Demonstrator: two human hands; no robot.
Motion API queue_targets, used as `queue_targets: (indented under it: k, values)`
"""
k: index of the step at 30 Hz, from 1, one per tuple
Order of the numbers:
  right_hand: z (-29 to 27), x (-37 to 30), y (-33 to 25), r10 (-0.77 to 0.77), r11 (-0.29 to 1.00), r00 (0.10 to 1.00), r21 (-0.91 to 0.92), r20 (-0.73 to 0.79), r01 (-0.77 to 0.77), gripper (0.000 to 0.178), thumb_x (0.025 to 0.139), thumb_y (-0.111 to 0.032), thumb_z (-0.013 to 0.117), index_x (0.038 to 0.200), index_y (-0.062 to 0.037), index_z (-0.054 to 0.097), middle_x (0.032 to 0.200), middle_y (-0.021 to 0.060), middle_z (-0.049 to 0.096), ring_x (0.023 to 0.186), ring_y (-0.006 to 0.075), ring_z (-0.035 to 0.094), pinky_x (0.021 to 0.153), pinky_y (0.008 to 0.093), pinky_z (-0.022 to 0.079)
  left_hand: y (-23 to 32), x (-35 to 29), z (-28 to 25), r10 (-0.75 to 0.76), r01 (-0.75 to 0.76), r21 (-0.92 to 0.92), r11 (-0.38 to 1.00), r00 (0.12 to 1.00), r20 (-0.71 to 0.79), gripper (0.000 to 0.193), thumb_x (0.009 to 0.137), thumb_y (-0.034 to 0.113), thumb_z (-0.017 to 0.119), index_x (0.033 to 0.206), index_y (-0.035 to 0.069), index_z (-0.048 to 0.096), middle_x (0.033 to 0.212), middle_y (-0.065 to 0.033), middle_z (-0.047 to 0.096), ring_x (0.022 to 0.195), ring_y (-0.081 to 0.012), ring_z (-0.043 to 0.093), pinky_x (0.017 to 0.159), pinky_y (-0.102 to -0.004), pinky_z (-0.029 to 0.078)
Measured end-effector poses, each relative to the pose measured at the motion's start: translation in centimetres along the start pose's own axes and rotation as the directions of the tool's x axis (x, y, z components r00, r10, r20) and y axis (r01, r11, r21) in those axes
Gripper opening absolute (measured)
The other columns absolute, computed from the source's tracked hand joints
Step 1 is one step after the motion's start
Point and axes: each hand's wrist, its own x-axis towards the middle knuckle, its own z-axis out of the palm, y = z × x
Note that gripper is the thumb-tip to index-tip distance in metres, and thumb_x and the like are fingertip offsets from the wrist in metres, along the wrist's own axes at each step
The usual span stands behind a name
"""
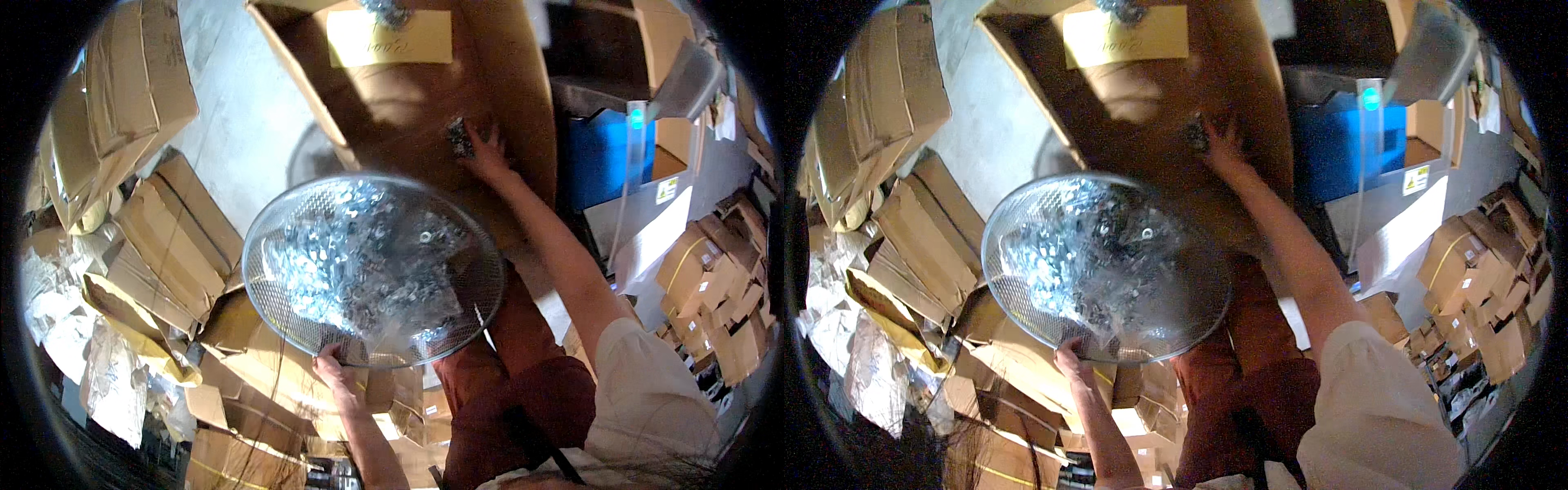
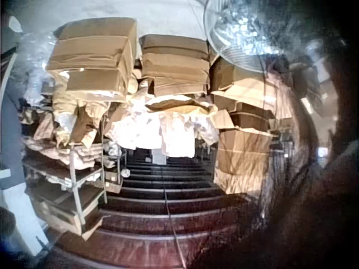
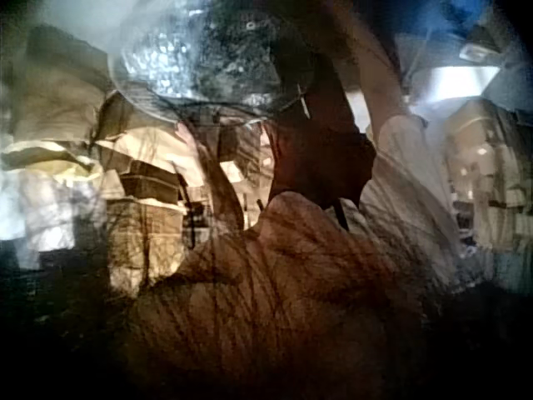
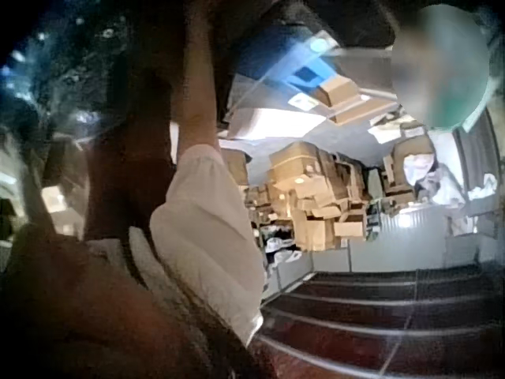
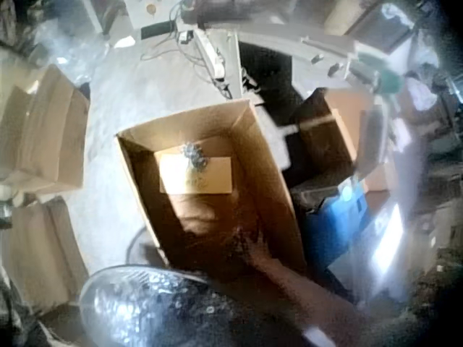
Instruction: The person packages small metallic items into plastic bags, seals them with a handheld heat sealer, and places them into cardboard boxes. They also use a metal sieve to separate items from a larger batch and transfer them into a machine hopper.
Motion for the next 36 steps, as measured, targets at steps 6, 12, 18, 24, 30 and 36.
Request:
queue_targets:
  k: [6,12,18,24,30,36]
  values:
    - [4.4,-0.3,0.6,-0.209,0.934,0.974,-0.314,-0.088,0.172,0.075,0.068,-0.017,0.078,0.135,-0.0214,0.044,0.145,0.0196,0.032,0.132,0.0446,0.03,0.103,0.0534,0.037,-1.1,1.6,-1.7,-0.004,0.003,0.068,0.998,1.0,0.016,0.012,0.068,0.002,0.062,0.076,-0.006,0.065,0.077,-0.0103,0.062,0.068,-0.0246,0.057,0.063,-0.0367,0.048]
    - [-0.2,-2.9,3.6,-0.123,0.968,0.957,0.182,-0.264,0.174,0.038,0.063,-0.001,0.065,0.1,-0.0064,0.065,0.104,0.0186,0.064,0.101,0.0328,0.061,0.087,0.0385,0.048,-0.7,1.2,-0.4,-0.023,0.023,0.0,1.0,0.998,0.059,0.009,0.063,-0.003,0.063,0.073,-0.002,0.062,0.071,-0.0065,0.06,0.059,-0.0209,0.056,0.055,-0.0328,0.045]
    - [-15.0,-16.6,-3.4,-0.066,0.799,0.912,0.526,-0.405,0.291,0.029,0.06,-0.002,0.069,0.087,-0.0065,0.06,0.082,0.006,0.061,0.077,0.0216,0.06,0.072,0.0295,0.046,-0.4,1.1,-1.9,0.036,-0.047,0.137,0.989,0.996,0.083,0.018,0.067,0.003,0.061,0.08,-0.007,0.069,0.076,-0.0105,0.065,0.066,-0.0234,0.06,0.063,-0.0355,0.049]
    - [-19.5,-26.9,-10.5,-0.562,0.576,0.766,0.518,-0.311,0.633,0.04,0.063,-0.009,0.073,0.1,-0.0094,0.058,0.092,0.0096,0.061,0.087,0.0265,0.061,0.081,0.0358,0.048,0.6,0.1,-0.8,-0.072,0.125,-0.202,0.971,0.965,0.252,0.024,0.074,0.004,0.06,0.093,-0.009,0.067,0.085,-0.0138,0.066,0.065,-0.0246,0.062,0.059,-0.0371,0.053]
    - [-12.4,-20.3,-8.5,-0.046,0.977,0.996,0.212,0.081,0.028,0.067,0.083,-0.015,0.064,0.14,-0.0001,0.032,0.105,0.0271,0.06,0.098,0.0418,0.059,0.082,0.0538,0.046,3.7,-2.9,-1.2,0.156,-0.014,-0.264,0.965,0.835,0.528,0.033,0.081,0.003,0.061,0.113,-0.008,0.058,0.1,-0.0172,0.065,0.079,-0.029,0.064,0.067,-0.0401,0.055]
    - [-10.0,-21.2,-4.0,-0.2,0.946,0.956,0.213,-0.215,0.246,0.044,0.084,-0.009,0.059,0.124,0.0018,0.045,0.095,0.0276,0.061,0.09,0.0465,0.058,0.076,0.0521,0.047,6.6,-2.8,-4.5,0.43,-0.376,-0.211,0.902,0.75,0.502,0.026,0.082,0.001,0.061,0.108,-0.003,0.062,0.093,-0.0122,0.066,0.074,-0.0251,0.064,0.064,-0.0356,0.055]
